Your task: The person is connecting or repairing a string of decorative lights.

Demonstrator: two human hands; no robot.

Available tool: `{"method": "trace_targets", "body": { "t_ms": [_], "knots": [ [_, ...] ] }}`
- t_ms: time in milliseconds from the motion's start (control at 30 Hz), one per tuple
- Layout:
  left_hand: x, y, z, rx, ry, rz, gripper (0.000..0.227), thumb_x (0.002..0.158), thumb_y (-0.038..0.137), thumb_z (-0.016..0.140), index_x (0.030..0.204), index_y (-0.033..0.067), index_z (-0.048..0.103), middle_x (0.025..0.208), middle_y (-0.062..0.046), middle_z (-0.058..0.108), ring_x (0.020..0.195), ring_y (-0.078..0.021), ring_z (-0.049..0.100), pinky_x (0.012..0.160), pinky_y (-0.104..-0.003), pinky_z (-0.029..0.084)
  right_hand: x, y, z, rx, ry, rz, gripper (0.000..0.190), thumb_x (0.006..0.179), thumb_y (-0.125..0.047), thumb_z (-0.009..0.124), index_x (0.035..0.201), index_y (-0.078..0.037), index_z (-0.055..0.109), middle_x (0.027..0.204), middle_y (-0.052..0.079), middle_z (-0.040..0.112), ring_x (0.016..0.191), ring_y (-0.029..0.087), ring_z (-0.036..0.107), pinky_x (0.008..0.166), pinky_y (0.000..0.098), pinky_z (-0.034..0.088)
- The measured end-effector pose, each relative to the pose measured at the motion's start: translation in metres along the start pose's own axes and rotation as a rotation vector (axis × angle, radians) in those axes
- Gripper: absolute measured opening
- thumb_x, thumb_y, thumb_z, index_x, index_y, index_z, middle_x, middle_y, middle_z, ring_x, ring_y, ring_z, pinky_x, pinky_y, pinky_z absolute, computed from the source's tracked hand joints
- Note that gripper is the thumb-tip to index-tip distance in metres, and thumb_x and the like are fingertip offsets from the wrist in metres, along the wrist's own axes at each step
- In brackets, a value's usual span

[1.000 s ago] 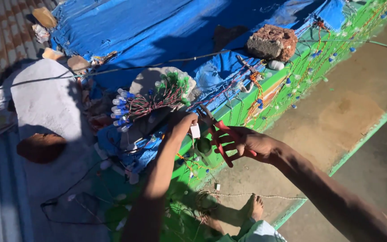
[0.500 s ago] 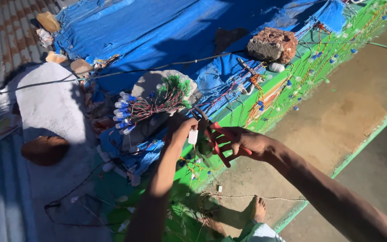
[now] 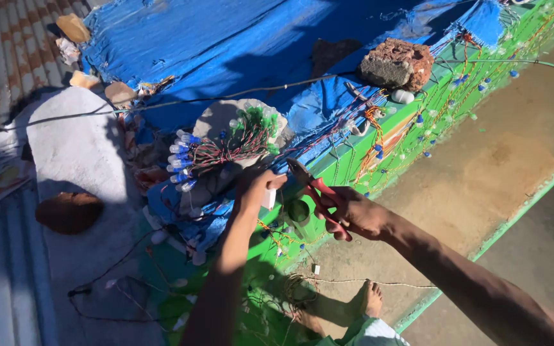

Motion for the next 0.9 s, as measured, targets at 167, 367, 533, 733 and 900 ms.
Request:
{"method": "trace_targets", "body": {
  "t_ms": [167, 367, 533, 733, 900],
  "knots": [
    [-0.017, -0.011, -0.018, -0.227, -0.011, 0.049, 0.027, 0.093, 0.031, 0.063, 0.078, 0.0088, 0.070, 0.074, 0.003, 0.064, 0.066, -0.0081, 0.060, 0.062, -0.026, 0.047, -0.026, -0.028, 0.021, -0.182, -0.014, -0.180, 0.076, 0.062, 0.000, 0.053, 0.136, -0.010, 0.050, 0.104, 0.014, 0.068, 0.079, 0.026, 0.072, 0.066, 0.0404, 0.061],
    [-0.056, -0.004, -0.020, -0.055, 0.252, 0.352, 0.021, 0.098, 0.021, 0.061, 0.093, 0.0024, 0.069, 0.089, -0.001, 0.078, 0.078, -0.0073, 0.069, 0.070, -0.024, 0.053, -0.040, -0.023, 0.008, -0.115, 0.065, -0.097, 0.080, 0.064, 0.001, 0.055, 0.143, -0.005, 0.047, 0.135, 0.017, 0.066, 0.115, 0.030, 0.071, 0.094, 0.0432, 0.055],
    [-0.070, 0.001, -0.013, 0.081, 0.326, 0.227, 0.031, 0.104, 0.026, 0.058, 0.088, 0.0014, 0.068, 0.075, -0.003, 0.072, 0.062, -0.0091, 0.057, 0.057, -0.029, 0.045, -0.046, -0.011, 0.022, -0.158, -0.025, 0.083, 0.097, 0.055, 0.002, 0.057, 0.149, -0.016, 0.040, 0.131, 0.016, 0.064, 0.114, 0.031, 0.067, 0.091, 0.0447, 0.058],
    [-0.075, 0.006, -0.015, 0.034, 0.298, 0.229, 0.031, 0.104, 0.026, 0.056, 0.087, 0.0025, 0.067, 0.079, -0.003, 0.073, 0.068, -0.0079, 0.058, 0.063, -0.026, 0.046, -0.033, -0.015, 0.053, -0.070, -0.109, 0.165, 0.096, 0.051, 0.003, 0.055, 0.145, -0.007, 0.044, 0.130, 0.015, 0.068, 0.121, 0.027, 0.065, 0.090, 0.0452, 0.058],
    [-0.089, 0.013, -0.006, 0.072, 0.269, 0.254, 0.029, 0.101, 0.026, 0.057, 0.086, 0.0044, 0.070, 0.079, -0.001, 0.074, 0.072, -0.0075, 0.062, 0.069, -0.025, 0.047, -0.009, -0.004, 0.050, -0.077, -0.206, 0.099, 0.095, 0.053, 0.012, 0.055, 0.146, -0.002, 0.045, 0.133, 0.013, 0.063, 0.127, 0.030, 0.063, 0.103, 0.0392, 0.053]
  ]
}}
Point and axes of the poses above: each hand's wrist, its own x-axis towards the middle knuckle, its own z-axis out of the palm, y = z × x, the point moved 1 cm from there along x, towards the middle knuckle
